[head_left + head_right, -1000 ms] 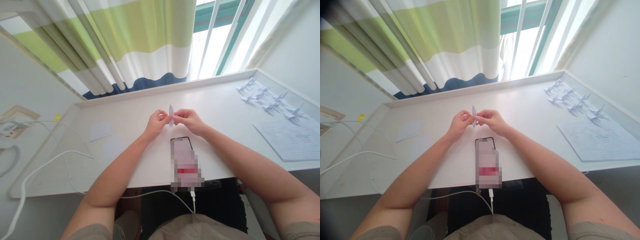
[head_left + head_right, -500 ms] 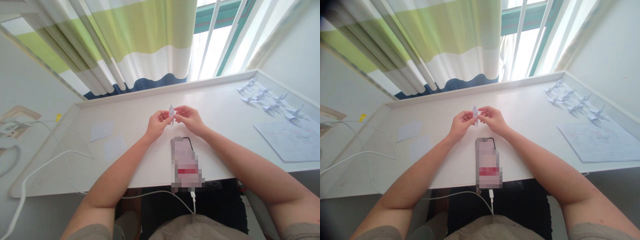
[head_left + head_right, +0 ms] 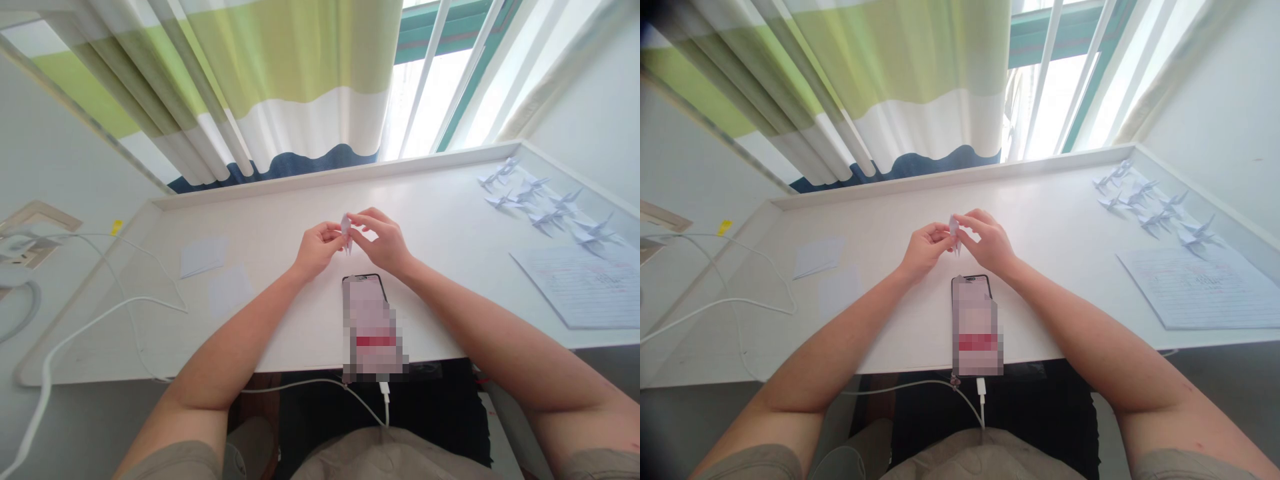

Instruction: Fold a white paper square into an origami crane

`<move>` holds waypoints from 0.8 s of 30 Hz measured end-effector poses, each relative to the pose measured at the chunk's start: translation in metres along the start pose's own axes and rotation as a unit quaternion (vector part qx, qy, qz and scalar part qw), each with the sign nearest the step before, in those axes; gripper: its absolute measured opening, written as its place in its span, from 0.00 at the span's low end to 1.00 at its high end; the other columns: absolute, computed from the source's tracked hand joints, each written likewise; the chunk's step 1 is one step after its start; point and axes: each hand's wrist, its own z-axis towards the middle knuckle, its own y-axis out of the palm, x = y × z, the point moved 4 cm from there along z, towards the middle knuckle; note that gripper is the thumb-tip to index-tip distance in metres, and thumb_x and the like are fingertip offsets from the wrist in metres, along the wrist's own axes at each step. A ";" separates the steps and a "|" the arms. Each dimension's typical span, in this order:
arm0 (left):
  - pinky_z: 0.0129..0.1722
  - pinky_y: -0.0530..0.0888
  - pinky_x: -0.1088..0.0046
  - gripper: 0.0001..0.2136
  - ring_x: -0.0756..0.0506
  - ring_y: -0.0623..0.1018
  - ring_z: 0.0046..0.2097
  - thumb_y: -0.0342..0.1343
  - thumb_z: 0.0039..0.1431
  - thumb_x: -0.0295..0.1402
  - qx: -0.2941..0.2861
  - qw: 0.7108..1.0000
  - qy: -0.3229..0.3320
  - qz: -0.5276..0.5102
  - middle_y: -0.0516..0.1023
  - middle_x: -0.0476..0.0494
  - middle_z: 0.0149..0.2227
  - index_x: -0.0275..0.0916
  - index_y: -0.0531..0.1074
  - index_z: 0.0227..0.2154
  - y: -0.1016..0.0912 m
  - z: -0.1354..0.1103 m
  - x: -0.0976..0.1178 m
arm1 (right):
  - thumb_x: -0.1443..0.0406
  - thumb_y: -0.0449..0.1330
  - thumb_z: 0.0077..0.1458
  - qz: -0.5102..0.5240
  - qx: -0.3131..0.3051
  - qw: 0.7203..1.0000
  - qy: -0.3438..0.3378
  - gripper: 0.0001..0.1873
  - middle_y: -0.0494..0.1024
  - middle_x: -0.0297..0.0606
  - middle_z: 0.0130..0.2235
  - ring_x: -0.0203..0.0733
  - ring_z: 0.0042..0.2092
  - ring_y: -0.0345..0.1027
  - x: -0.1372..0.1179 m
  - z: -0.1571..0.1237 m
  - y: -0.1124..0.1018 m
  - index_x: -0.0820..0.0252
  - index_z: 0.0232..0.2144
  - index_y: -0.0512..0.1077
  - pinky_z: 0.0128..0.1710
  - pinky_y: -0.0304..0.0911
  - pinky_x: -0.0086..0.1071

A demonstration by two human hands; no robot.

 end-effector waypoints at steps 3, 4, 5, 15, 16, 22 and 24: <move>0.37 0.75 0.69 0.20 0.49 0.80 0.33 0.79 0.48 0.43 0.001 1.000 0.001 -0.002 0.85 0.46 0.31 0.38 0.79 0.37 0.000 0.000 0.000 | 0.66 0.65 0.68 -0.031 -0.004 0.999 0.010 0.14 0.84 0.39 0.44 0.49 0.46 0.78 0.001 -0.001 0.001 0.47 0.54 0.81 0.42 0.79 0.46; 0.36 0.75 0.69 0.20 0.49 0.80 0.33 0.79 0.48 0.43 0.001 1.000 0.002 0.000 0.85 0.46 0.31 0.38 0.79 0.37 0.000 0.000 0.000 | 0.66 0.65 0.68 -0.039 -0.005 0.999 0.014 0.13 0.84 0.39 0.44 0.49 0.46 0.78 0.001 -0.001 0.001 0.48 0.53 0.82 0.43 0.78 0.46; 0.36 0.75 0.69 0.20 0.49 0.80 0.33 0.79 0.48 0.43 0.001 1.000 0.003 0.002 0.85 0.46 0.31 0.38 0.79 0.37 -0.001 0.000 0.000 | 0.66 0.65 0.68 -0.044 -0.003 0.999 0.014 0.12 0.84 0.39 0.44 0.49 0.46 0.78 0.001 0.000 0.001 0.48 0.52 0.82 0.44 0.78 0.47; 0.34 0.74 0.70 0.18 0.49 0.80 0.32 0.79 0.49 0.42 0.012 1.000 0.005 0.003 0.85 0.45 0.31 0.38 0.80 0.34 0.000 0.000 0.000 | 0.67 0.66 0.66 -0.020 0.027 0.999 0.033 0.10 0.84 0.38 0.41 0.50 0.45 0.78 -0.008 0.001 -0.003 0.49 0.48 0.80 0.49 0.75 0.50; 0.34 0.74 0.70 0.17 0.49 0.80 0.32 0.79 0.49 0.42 0.014 1.000 0.007 0.003 0.85 0.45 0.31 0.38 0.80 0.34 0.000 -0.001 0.000 | 0.66 0.66 0.65 -0.017 0.026 0.999 0.038 0.10 0.84 0.38 0.40 0.50 0.45 0.78 -0.009 0.001 -0.003 0.49 0.47 0.80 0.49 0.75 0.50; 0.35 0.76 0.69 0.15 0.48 0.81 0.31 0.78 0.51 0.40 0.022 0.999 0.030 0.014 0.84 0.45 0.29 0.38 0.80 0.33 0.001 -0.003 0.005 | 0.65 0.65 0.67 0.005 0.027 0.999 0.042 0.05 0.85 0.38 0.40 0.50 0.44 0.78 -0.017 0.003 -0.005 0.48 0.40 0.81 0.47 0.75 0.50; 0.36 0.77 0.69 0.14 0.48 0.81 0.32 0.77 0.52 0.39 0.029 0.999 0.038 0.023 0.84 0.46 0.29 0.38 0.80 0.33 0.002 -0.004 0.006 | 0.64 0.66 0.67 0.006 0.033 0.999 0.038 0.04 0.85 0.38 0.40 0.49 0.43 0.78 -0.019 0.004 -0.006 0.49 0.39 0.81 0.46 0.74 0.49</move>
